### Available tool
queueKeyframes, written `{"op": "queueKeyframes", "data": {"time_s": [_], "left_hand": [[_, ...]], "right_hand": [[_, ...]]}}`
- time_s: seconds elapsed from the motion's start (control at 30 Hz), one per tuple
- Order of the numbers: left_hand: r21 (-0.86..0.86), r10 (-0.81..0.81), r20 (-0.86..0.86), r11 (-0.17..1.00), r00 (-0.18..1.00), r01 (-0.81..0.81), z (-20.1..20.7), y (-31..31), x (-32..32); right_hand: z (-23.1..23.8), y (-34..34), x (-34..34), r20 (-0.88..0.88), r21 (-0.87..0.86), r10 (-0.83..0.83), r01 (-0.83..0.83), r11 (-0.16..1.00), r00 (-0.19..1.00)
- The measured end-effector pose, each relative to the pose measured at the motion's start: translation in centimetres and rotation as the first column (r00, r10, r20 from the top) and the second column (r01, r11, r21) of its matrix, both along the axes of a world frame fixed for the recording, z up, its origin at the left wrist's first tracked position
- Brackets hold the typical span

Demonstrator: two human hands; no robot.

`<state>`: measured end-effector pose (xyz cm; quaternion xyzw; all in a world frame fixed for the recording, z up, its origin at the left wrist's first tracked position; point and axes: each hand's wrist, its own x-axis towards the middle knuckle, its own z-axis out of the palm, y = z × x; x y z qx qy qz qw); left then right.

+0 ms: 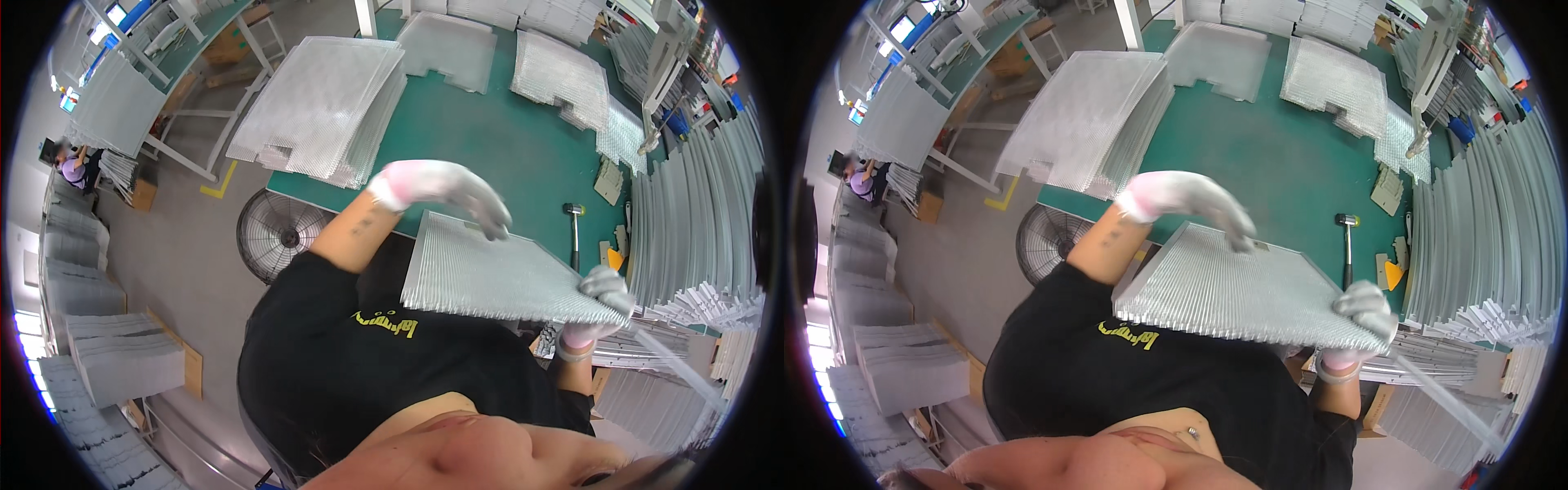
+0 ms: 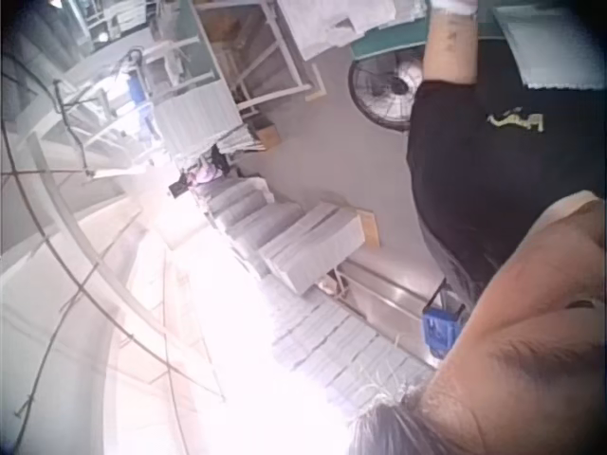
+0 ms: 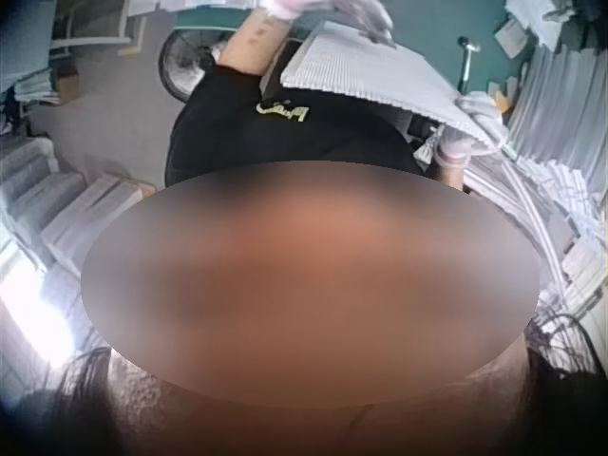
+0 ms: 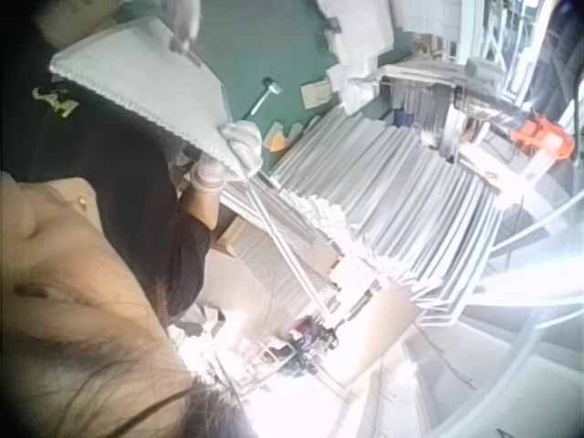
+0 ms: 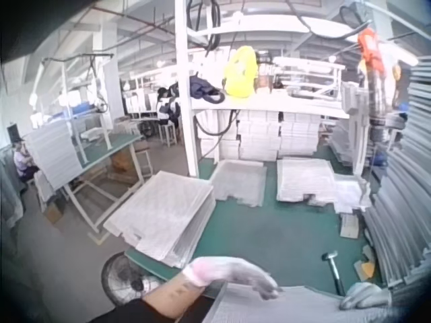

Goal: The person assembles metal frames by placing a mesh sheet into a frame, securing it with a power drill, and then using a hammer to tap the frame edges. The person repeats this process for multiple units, stacking the finished frames on the table.

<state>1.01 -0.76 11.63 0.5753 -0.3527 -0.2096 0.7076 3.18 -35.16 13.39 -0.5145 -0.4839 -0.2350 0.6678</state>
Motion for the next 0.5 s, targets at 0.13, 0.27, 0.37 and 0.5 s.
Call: {"op": "queueKeyframes", "data": {"time_s": [0.13, 0.27, 0.37, 0.5], "left_hand": [[-0.244, 0.567, 0.445, 0.821, 0.693, -0.515, 6.6, -0.5, -6.9], [-0.387, 0.862, 0.489, 0.353, 0.135, -0.852, 4.3, -3.2, -4.4], [-0.344, 0.95, 0.18, 0.305, 0.256, -0.888, 4.5, -3.6, -2.6], [-0.364, 0.944, 0.042, 0.32, 0.328, -0.874, 4.9, -3.6, -1.7]], "right_hand": [[-0.4, 1.4, 3.9, -0.11, -0.048, -0.138, 0.134, 0.99, 0.984], [-10.1, 1.9, 7.9, -0.356, -0.468, -0.348, 0.157, 0.87, 0.867], [-14.2, 2.8, 7.0, -0.424, -0.647, -0.391, 0.029, 0.762, 0.817], [-15.2, 1.9, 6.9, -0.291, -0.762, -0.516, 0.131, 0.634, 0.806]]}}
